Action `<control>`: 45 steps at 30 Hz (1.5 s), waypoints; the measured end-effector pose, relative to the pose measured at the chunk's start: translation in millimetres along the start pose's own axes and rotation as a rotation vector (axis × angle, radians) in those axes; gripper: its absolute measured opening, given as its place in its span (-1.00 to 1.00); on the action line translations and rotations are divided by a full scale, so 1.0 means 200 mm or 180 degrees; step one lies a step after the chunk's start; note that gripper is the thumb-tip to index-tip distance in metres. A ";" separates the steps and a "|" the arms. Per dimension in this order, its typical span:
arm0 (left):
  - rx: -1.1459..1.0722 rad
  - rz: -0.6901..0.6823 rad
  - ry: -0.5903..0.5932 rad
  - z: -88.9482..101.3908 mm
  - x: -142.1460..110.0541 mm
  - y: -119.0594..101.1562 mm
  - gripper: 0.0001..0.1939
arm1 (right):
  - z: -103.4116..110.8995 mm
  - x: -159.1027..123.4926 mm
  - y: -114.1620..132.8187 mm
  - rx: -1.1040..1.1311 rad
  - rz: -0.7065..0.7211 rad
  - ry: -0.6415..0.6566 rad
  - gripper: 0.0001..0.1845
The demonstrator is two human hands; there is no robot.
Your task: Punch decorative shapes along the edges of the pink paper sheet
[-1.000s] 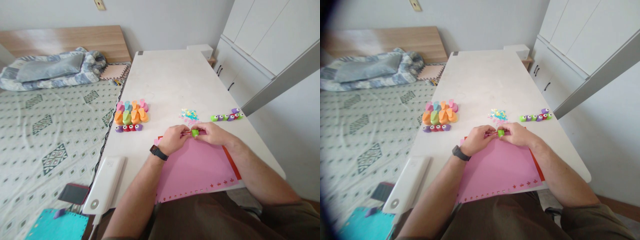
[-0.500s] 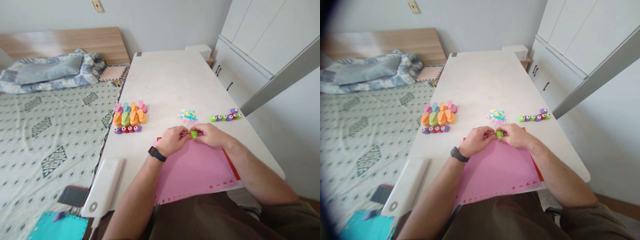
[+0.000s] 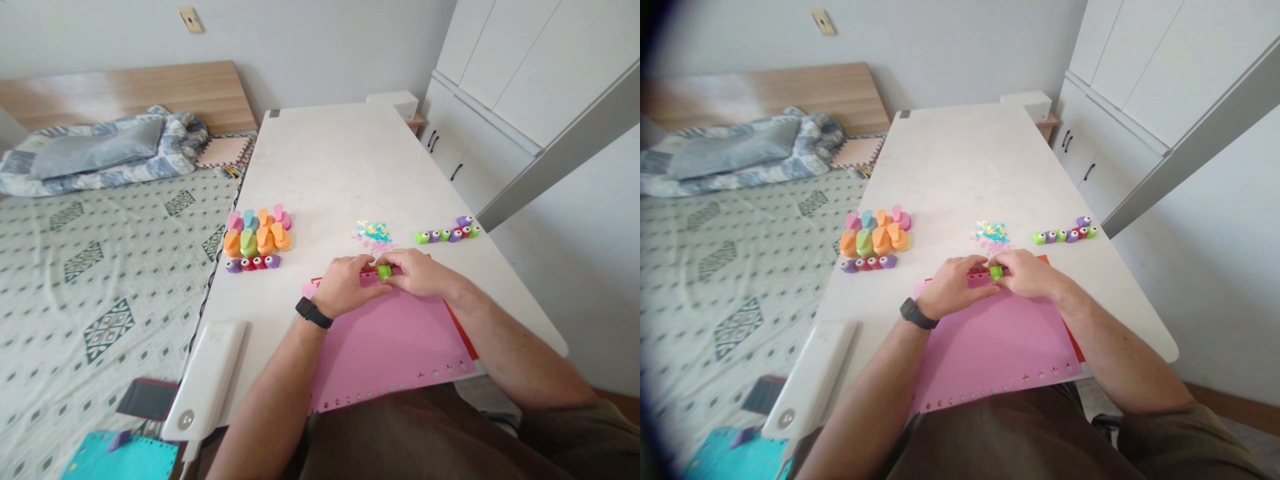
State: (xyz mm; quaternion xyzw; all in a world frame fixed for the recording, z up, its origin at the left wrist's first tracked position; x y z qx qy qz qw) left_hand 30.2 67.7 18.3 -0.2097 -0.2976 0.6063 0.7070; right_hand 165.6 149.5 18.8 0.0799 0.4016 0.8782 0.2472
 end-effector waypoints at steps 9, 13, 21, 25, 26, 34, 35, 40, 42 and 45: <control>0.0168 -0.0036 0.0114 -0.06 0.02 -0.02 -0.53 | 0.00 0.00 0.02 -0.0245 0.0005 -0.0025 -0.89; 0.0220 -0.0067 0.0121 -0.07 0.02 -0.03 -0.54 | 0.00 0.00 0.03 -0.0258 0.0036 -0.0057 -0.89; 0.0225 -0.0191 0.0227 -0.08 0.03 -0.05 -0.67 | 0.00 0.00 0.05 -0.0336 0.0116 -0.0099 -0.83; 0.0281 -0.0197 0.0175 -0.09 0.03 -0.05 -0.67 | 0.00 -0.01 0.04 -0.0372 0.0218 -0.0182 -0.86; 0.0308 -0.0191 0.0178 -0.09 0.03 -0.05 -0.67 | 0.00 -0.01 0.04 -0.0366 0.0216 -0.0178 -0.87; 0.0236 -0.0206 0.0258 -0.10 0.05 -0.04 -0.62 | -0.01 -0.01 0.02 -0.0391 0.0093 -0.0076 -0.87; 0.0167 -0.0211 0.0247 -0.09 0.05 -0.04 -0.61 | -0.01 -0.01 0.02 -0.0404 0.0091 -0.0065 -0.87; 0.0111 -0.0161 0.0063 -0.05 0.03 -0.03 -0.51 | 0.01 -0.01 0.05 -0.0369 0.0278 -0.0137 -0.74; 0.0100 -0.0151 0.0052 -0.05 0.02 -0.02 -0.48 | 0.02 -0.02 0.04 -0.0345 0.0278 -0.0174 -0.69; 0.0148 -0.0120 0.0023 -0.05 0.01 0.00 -0.43 | 0.03 -0.02 0.02 -0.0215 0.0170 -0.0287 -0.67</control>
Point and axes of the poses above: each hand's wrist, its own x-axis towards the middle knuckle, its own z-axis out of the back of the hand, y = z × x, the point moved 6 cm from there along x, towards the middle knuckle
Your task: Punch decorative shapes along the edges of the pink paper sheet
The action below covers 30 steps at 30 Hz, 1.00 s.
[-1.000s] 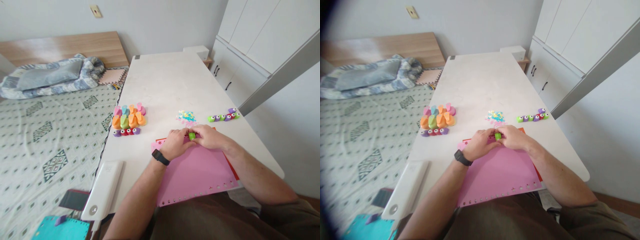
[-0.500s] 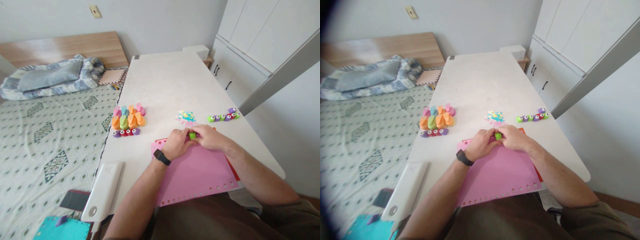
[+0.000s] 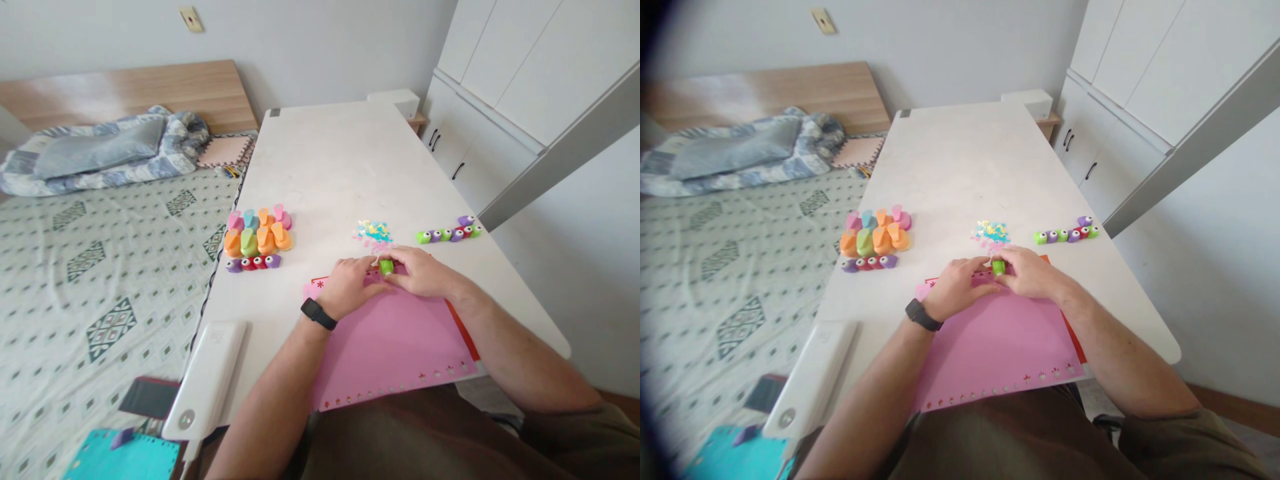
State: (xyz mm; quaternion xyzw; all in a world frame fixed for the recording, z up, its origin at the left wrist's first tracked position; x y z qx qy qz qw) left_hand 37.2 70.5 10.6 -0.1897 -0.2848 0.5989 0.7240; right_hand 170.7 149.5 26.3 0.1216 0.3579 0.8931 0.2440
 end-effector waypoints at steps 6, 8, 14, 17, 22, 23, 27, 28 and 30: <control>0.0343 0.0141 0.0061 -0.02 0.00 0.04 -0.57 | 0.06 0.00 -0.08 0.0371 -0.0421 -0.0395 -0.70; 0.0374 0.0162 0.0091 -0.02 -0.01 0.05 -0.59 | 0.07 0.00 -0.11 0.0403 -0.0508 -0.0489 -0.67; 0.0402 0.0152 0.0120 -0.01 0.00 0.03 -0.69 | 0.05 0.01 -0.17 0.1027 -0.0706 -0.0576 -0.56; 0.0427 0.0144 0.0127 -0.01 0.00 0.03 -0.71 | 0.03 0.01 -0.15 0.1568 -0.0682 -0.0567 -0.59; 0.0411 0.0124 0.0072 -0.01 -0.01 0.03 -0.68 | 0.02 0.02 -0.16 0.1908 -0.0832 -0.0695 -0.54; 0.0398 0.0124 0.0054 -0.01 -0.01 0.03 -0.66 | 0.02 0.02 -0.17 0.1943 -0.0852 -0.0705 -0.53; 0.0378 0.0079 0.0040 0.00 -0.01 0.01 -0.64 | 0.00 0.03 -0.16 0.2191 -0.0898 -0.0631 -0.52; 0.0384 0.0050 0.0044 0.00 -0.01 0.01 -0.63 | -0.01 0.03 -0.15 0.2264 -0.0897 -0.0595 -0.53; 0.0392 -0.0016 0.0042 0.00 -0.01 0.00 -0.62 | -0.02 0.03 -0.13 0.2333 -0.0880 -0.0541 -0.55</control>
Point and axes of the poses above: each hand's wrist, its own x-axis towards the middle knuckle, its own z-axis out of the back of the hand, y = z × x, the point moved 6 cm from there along x, towards the middle knuckle
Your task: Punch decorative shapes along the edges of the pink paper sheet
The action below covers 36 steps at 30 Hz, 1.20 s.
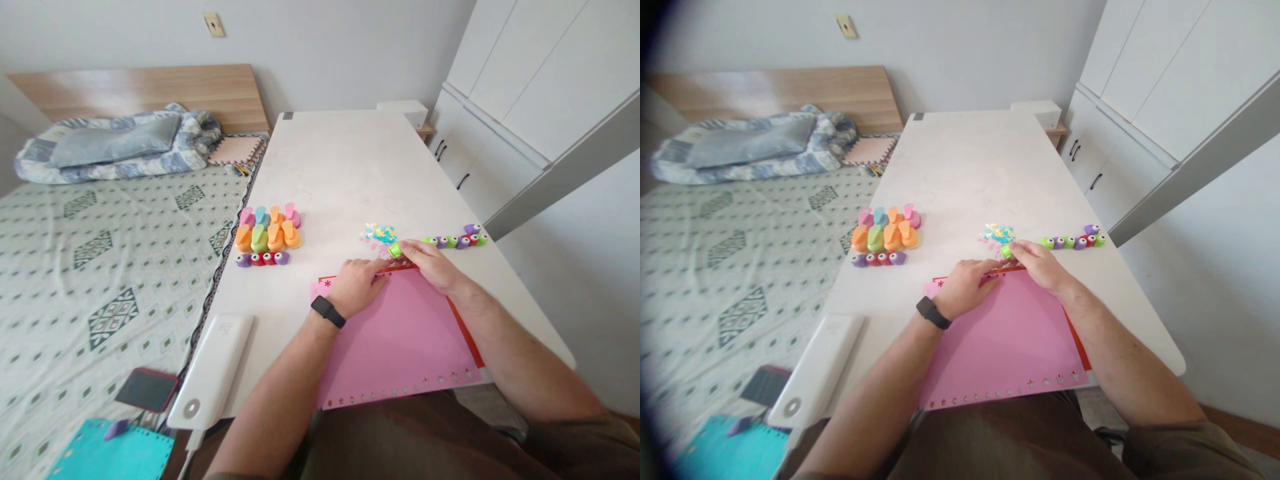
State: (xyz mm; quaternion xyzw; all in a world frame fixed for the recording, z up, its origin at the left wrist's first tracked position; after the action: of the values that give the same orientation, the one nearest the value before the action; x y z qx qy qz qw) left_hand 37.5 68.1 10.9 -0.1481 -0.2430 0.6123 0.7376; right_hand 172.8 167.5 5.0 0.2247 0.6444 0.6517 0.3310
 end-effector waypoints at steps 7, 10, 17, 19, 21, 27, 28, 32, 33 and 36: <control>0.0090 0.0106 -0.0012 -0.01 0.00 0.01 -0.51 | 0.00 0.00 0.00 -0.0082 0.0062 -0.0007 -0.50; 0.0126 0.0151 -0.0012 -0.02 0.00 0.02 -0.46 | 0.01 0.00 -0.01 -0.0158 0.0051 -0.0076 -0.49; 0.0199 -0.0004 0.0024 0.00 0.00 -0.02 -0.56 | 0.00 0.00 0.01 -0.0175 0.0109 -0.0072 -0.53; 0.0241 -0.0045 0.0069 0.00 0.00 -0.02 -0.60 | -0.01 0.00 0.01 -0.0179 0.0044 -0.0050 -0.53; 0.0276 -0.0046 0.0098 -0.01 0.00 -0.03 -0.62 | -0.02 0.00 0.00 -0.0118 -0.0002 -0.0001 -0.52; 0.0287 0.0052 0.0066 0.00 0.00 -0.02 -0.47 | -0.01 0.01 -0.02 -0.0170 0.0036 -0.0052 -0.49; 0.0270 0.0068 0.0064 0.00 0.00 -0.01 -0.45 | -0.01 0.01 -0.02 -0.0193 0.0042 -0.0074 -0.48; 0.0211 0.0135 0.0063 -0.01 0.00 0.00 -0.46 | 0.01 0.01 -0.02 -0.0307 0.0065 -0.0143 -0.47; 0.0194 0.0138 0.0065 -0.01 0.00 0.00 -0.48 | 0.01 0.01 -0.02 -0.0328 0.0071 -0.0162 -0.47; 0.0163 0.0153 0.0062 -0.01 0.00 0.00 -0.53 | 0.02 0.01 -0.01 -0.0379 0.0084 -0.0221 -0.46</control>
State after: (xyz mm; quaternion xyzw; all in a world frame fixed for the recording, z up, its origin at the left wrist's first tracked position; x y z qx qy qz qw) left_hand 38.8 67.9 8.5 -0.1409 -0.2165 0.6343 0.7286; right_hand 174.7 171.7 3.3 0.2355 0.5896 0.6850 0.3574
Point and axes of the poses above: each hand's wrist, its own x-axis towards the middle knuckle, its own z-axis out of the back of the hand, y = z × x, the point moved 6 cm from there along x, towards the middle knuckle
